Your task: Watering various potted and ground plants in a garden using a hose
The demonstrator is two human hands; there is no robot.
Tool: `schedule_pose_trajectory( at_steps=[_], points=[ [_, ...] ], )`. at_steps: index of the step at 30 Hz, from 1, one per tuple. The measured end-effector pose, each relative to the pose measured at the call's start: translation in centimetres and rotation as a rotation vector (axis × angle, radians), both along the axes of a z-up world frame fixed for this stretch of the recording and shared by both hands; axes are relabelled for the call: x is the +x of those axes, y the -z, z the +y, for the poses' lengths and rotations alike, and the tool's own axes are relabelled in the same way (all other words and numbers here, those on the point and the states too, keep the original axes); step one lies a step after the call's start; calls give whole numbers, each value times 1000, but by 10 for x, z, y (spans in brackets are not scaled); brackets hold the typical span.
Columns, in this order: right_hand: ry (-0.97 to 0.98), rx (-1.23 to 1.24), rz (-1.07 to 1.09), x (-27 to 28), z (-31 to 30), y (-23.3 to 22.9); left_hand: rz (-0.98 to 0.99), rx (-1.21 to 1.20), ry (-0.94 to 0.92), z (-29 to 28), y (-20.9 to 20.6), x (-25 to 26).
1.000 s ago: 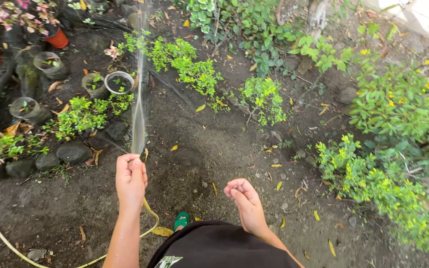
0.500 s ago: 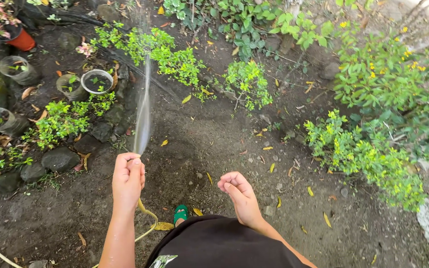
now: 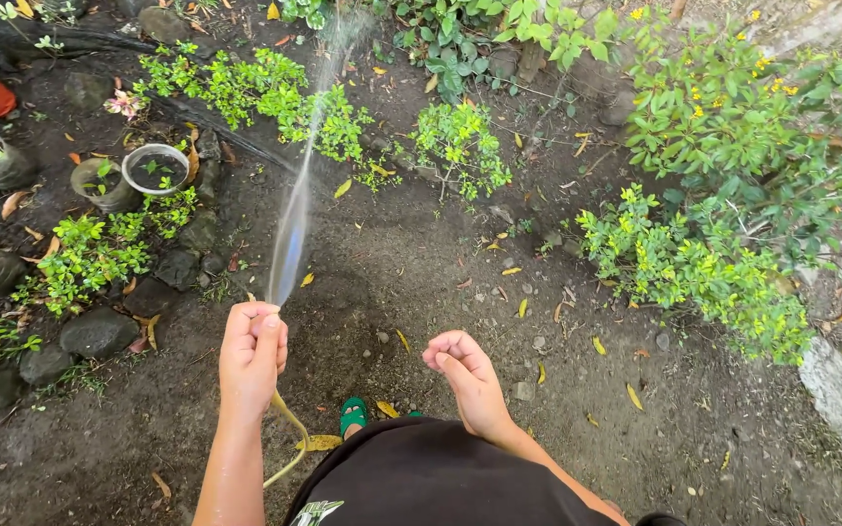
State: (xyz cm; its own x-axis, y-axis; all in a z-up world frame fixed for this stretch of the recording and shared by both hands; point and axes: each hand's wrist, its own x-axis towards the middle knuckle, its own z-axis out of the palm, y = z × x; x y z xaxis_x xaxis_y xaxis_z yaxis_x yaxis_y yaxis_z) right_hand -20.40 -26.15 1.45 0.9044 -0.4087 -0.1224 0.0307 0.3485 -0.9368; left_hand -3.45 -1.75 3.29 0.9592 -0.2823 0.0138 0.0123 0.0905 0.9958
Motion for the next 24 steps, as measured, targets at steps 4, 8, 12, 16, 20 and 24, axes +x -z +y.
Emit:
schedule_pose_trajectory(
  at_steps=[4,8,12,16,20,24],
  points=[
    [17,-5,-2,-1,0,-2,17,29,69,-5,2,1],
    [62,-34,8,1,2,0,-13,77,49,-17,15,1],
    [97,-72,7,3,3,1,-101,57,102,-29,19,-6],
    [99,-84,18,2,2,2,-66,98,141,-32,19,-9],
    [108,-87,17,2,2,3,-13,142,121,-32,18,-4],
    [106,-89,16,3,3,3,27,199,194,-36,0,-2]
  ],
)
